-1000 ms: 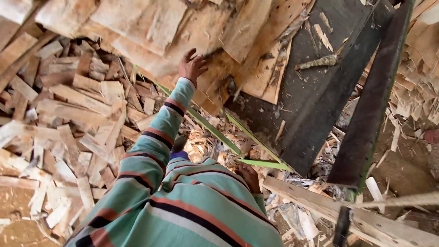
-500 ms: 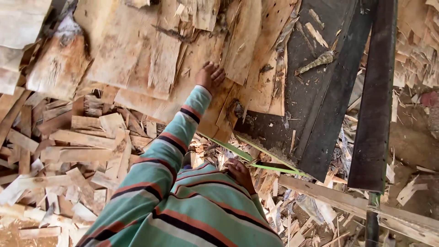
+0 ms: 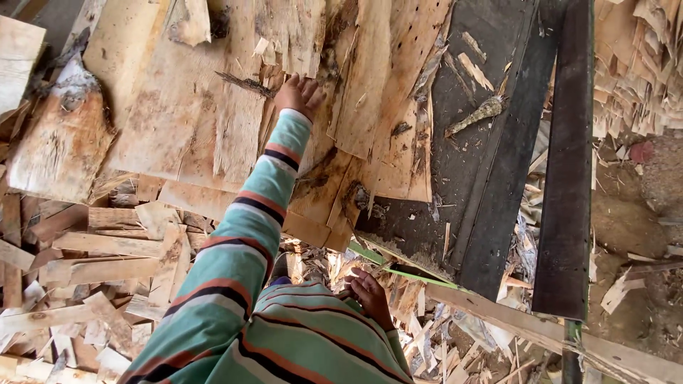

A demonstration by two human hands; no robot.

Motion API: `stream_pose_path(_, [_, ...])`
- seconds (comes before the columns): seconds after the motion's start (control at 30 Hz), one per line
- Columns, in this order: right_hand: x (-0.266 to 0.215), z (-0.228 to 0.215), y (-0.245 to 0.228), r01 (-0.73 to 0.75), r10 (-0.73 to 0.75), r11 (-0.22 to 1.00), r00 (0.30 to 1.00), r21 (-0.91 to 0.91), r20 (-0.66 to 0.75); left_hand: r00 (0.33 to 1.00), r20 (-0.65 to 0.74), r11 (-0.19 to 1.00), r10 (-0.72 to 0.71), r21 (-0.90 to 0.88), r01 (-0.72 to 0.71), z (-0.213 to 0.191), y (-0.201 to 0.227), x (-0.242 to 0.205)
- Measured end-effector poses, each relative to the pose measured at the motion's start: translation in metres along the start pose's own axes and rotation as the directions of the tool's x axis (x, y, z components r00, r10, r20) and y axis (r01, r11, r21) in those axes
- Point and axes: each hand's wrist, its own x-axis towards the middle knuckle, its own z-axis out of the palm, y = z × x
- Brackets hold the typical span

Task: Cutting and splitting wood bark using a manual lever-operated splitter machine.

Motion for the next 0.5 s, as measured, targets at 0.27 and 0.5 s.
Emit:
stream_pose_path(0.27, [0.023, 0.063, -0.124, 0.156, -0.243, 0.911, 0.951, -0.381, -0.193, 0.976, 0.169, 0.863, 0.140, 0.462, -0.204, -0.009, -0.027, -0.055])
stream_pose_path(0.5, [0.166, 0.090, -0.199, 0.320, -0.338, 0.940, 0.918, -0.115, -0.208, 0.600, 0.641, -0.057, 0.478, 0.704, -0.707, -0.071, 0.026, -0.142])
